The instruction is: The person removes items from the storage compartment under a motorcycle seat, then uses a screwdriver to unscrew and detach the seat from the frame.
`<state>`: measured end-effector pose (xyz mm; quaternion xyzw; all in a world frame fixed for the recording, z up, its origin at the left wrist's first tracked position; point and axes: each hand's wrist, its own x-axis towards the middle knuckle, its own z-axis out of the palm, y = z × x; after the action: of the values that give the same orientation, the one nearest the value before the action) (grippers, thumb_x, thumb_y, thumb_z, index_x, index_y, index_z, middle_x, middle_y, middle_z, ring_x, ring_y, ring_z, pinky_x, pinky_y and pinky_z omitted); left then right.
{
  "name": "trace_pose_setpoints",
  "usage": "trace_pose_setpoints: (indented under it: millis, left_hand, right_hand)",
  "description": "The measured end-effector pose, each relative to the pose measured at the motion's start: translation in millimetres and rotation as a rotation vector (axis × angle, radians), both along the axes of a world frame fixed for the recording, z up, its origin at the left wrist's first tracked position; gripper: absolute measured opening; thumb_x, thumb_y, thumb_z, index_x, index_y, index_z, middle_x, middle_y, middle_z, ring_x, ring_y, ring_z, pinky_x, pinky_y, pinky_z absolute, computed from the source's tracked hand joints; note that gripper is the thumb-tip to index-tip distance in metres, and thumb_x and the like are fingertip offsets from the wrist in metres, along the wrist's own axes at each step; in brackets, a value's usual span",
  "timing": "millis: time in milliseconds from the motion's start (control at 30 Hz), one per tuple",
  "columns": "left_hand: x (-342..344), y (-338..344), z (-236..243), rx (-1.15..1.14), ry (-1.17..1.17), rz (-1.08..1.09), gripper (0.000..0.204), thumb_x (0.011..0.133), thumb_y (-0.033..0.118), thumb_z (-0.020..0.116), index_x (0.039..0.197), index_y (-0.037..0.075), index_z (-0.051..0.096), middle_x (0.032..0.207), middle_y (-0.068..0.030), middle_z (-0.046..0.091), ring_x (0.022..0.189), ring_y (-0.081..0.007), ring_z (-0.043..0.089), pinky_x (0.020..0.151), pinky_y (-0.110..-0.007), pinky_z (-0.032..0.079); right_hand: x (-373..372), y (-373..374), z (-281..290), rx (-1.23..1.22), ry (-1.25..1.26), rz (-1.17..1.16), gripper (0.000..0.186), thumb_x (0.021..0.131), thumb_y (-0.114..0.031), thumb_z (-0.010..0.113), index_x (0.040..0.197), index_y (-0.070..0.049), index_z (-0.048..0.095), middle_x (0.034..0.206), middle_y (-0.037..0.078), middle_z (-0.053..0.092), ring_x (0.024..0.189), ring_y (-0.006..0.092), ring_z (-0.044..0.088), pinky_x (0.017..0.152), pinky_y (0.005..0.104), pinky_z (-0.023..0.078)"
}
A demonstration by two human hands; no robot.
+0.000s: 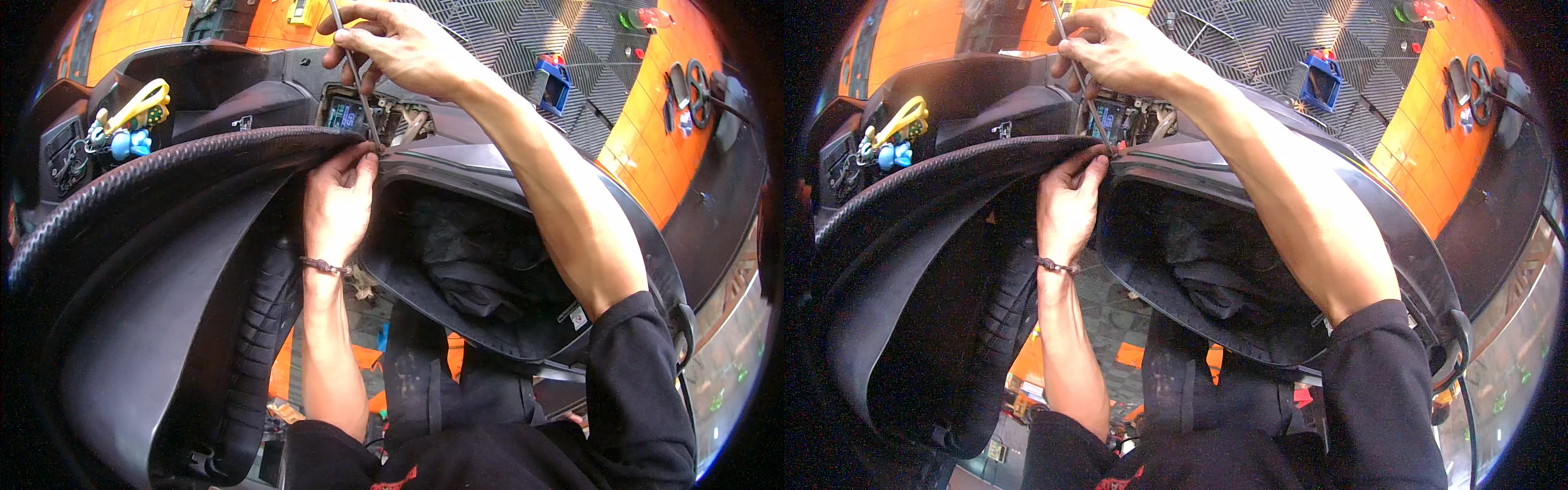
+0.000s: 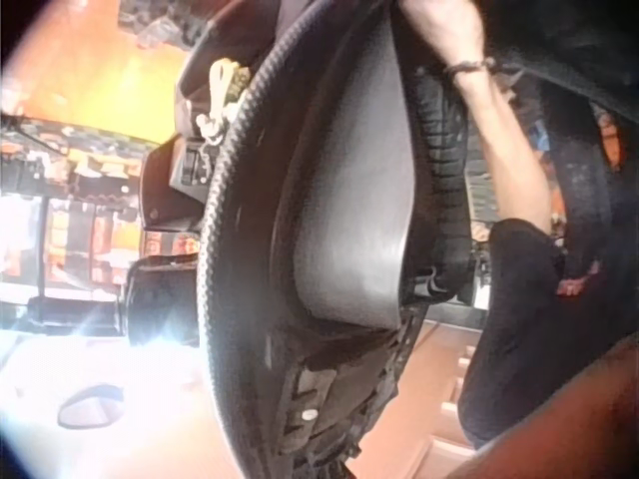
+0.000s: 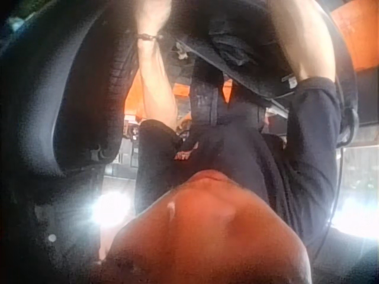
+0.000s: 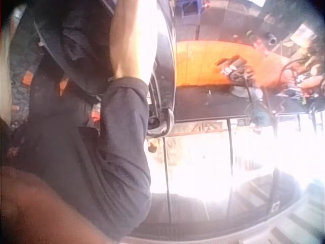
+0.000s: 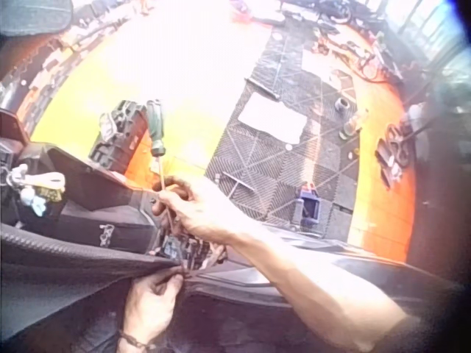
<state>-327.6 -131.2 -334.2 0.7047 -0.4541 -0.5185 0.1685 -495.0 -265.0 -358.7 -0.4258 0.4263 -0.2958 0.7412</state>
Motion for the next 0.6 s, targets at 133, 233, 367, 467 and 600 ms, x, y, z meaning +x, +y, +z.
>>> trace_pose_setpoints:
  millis: [133, 233, 367, 467, 600]
  left_hand:
    - [5.0, 1.2, -5.3, 0.032, 0.017, -0.021, 0.032, 0.102, 0.020, 0.068, 0.121, -0.005, 0.072, 0.106, -0.0097, 0.078, 0.094, -0.0098, 0.068, 0.087, -0.025, 0.052]
    - [6.4, 2.0, -7.1, 0.046, 0.053, -0.004, 0.032, 0.102, 0.020, 0.068, 0.122, -0.006, 0.072, 0.106, -0.0098, 0.078, 0.095, -0.0099, 0.067, 0.088, -0.025, 0.052]
    - [3.1, 0.1, -4.6, 0.041, 0.049, 0.009, 0.030, 0.102, 0.018, 0.067, 0.118, -0.006, 0.073, 0.100, -0.0116, 0.078, 0.091, -0.0108, 0.069, 0.085, -0.026, 0.053]
    - [2.9, 0.5, -3.7, 0.021, 0.055, 0.005, 0.028, 0.101, 0.018, 0.067, 0.116, -0.005, 0.074, 0.096, -0.0119, 0.078, 0.088, -0.0107, 0.070, 0.082, -0.026, 0.053]
    - [8.8, 0.8, -9.0, 0.026, 0.076, -0.016, 0.028, 0.102, 0.018, 0.066, 0.116, -0.004, 0.074, 0.093, -0.0096, 0.078, 0.086, -0.0091, 0.069, 0.080, -0.025, 0.053]
  right_hand:
    - [0.9, 1.3, 1.3, -0.008, 0.004, -0.015, 0.031, 0.110, -0.020, 0.051, 0.131, 0.002, 0.057, 0.093, 0.007, 0.071, 0.069, 0.0096, 0.063, 0.060, 0.0252, 0.054]
    - [2.6, 0.6, -1.0, -0.006, -0.032, -0.002, 0.031, 0.111, -0.020, 0.050, 0.132, 0.002, 0.057, 0.095, 0.007, 0.071, 0.071, 0.0099, 0.063, 0.062, 0.0254, 0.055]
    - [-0.9, -1.3, -0.7, 0.017, -0.016, 0.035, 0.032, 0.111, -0.019, 0.049, 0.133, 0.002, 0.056, 0.099, 0.009, 0.072, 0.077, 0.0117, 0.066, 0.067, 0.0266, 0.056]
    - [-2.8, -6.5, -4.4, -0.032, -0.024, 0.085, 0.032, 0.111, -0.019, 0.049, 0.133, 0.002, 0.056, 0.104, 0.011, 0.072, 0.083, 0.0134, 0.068, 0.072, 0.0275, 0.058]
    - [-11.3, -4.1, 5.6, -0.016, -0.054, 0.094, 0.030, 0.110, -0.018, 0.051, 0.129, 0.003, 0.058, 0.106, 0.012, 0.073, 0.081, 0.0149, 0.069, 0.072, 0.0287, 0.058]
